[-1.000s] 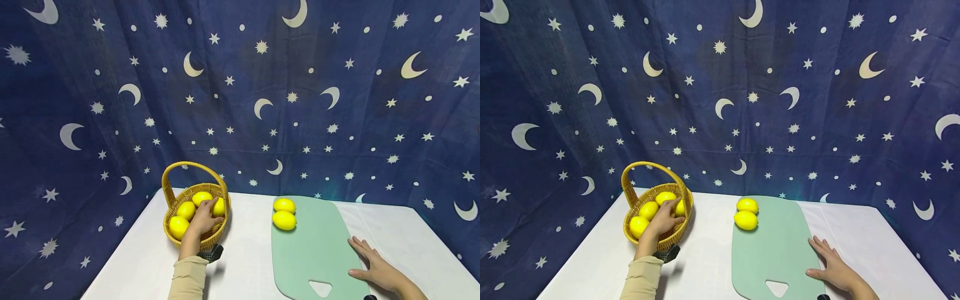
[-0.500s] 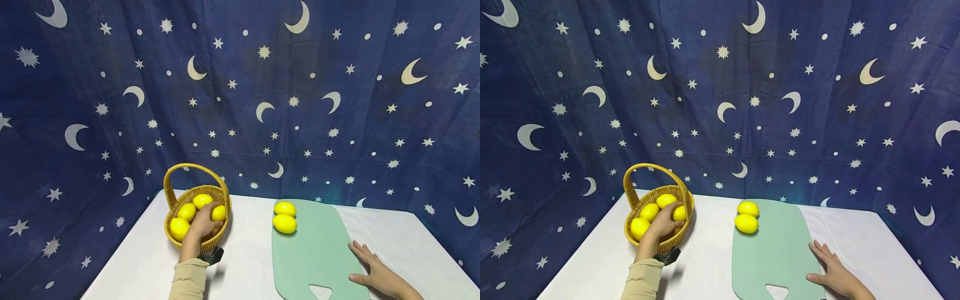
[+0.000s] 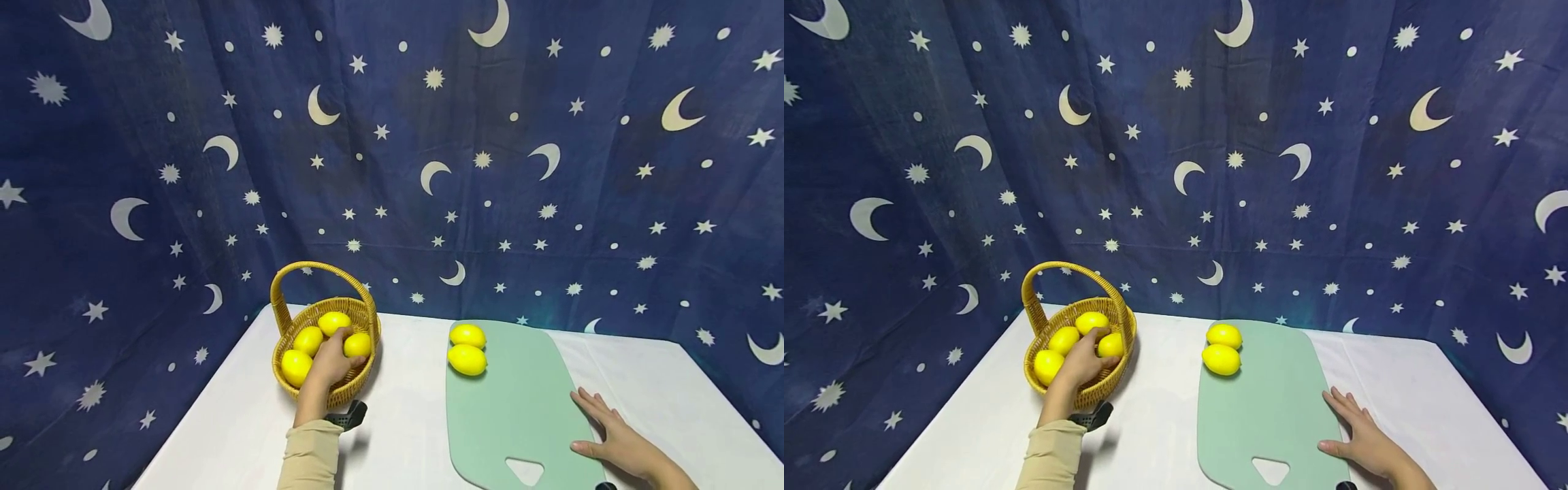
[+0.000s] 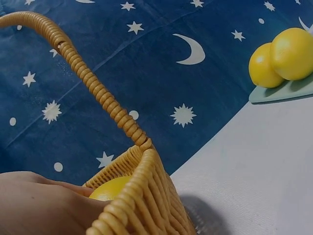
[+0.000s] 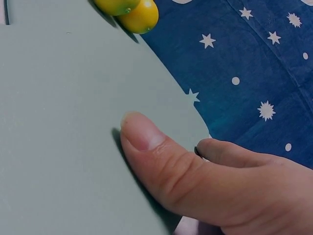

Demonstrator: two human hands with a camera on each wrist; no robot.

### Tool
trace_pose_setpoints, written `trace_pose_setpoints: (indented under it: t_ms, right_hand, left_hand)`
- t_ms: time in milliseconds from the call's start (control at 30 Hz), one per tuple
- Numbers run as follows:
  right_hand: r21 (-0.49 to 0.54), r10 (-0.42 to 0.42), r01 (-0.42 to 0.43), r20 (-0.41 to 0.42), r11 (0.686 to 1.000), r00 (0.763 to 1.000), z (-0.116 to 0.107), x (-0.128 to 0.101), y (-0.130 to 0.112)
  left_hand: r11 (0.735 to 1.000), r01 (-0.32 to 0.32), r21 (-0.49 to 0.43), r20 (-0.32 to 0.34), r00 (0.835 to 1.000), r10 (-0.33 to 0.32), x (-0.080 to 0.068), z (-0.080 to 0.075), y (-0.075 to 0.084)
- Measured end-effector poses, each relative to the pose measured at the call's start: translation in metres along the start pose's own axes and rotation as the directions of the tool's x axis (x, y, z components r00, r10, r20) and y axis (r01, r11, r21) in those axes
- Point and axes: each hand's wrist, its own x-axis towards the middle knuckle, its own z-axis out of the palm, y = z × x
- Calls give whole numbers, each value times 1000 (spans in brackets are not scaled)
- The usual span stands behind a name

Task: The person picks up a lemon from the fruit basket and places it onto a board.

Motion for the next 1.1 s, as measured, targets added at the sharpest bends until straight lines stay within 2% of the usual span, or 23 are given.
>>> trace_pose_setpoints:
  t_ms: [133, 300, 633, 1100]
  right_hand:
    - [-16, -8, 7, -9, 1000, 1000, -1, 1, -1]
    - [-8, 6, -6, -2, 1000, 1000, -1, 2, -2]
    - [-14, -27, 27, -15, 1000, 1000, 0, -1, 1]
    - [-14, -28, 28, -19, 1000, 999, 1, -1, 1]
  left_hand:
    - [1000, -14, 2, -17, 1000, 14, -2, -1, 1]
    - [999, -39, -13, -3, 999, 39, -7, -6, 2]
    - [1000, -2, -24, 45, 999, 3, -11, -14, 3]
    - [999, -4, -33, 45, 999, 5, -12, -21, -4]
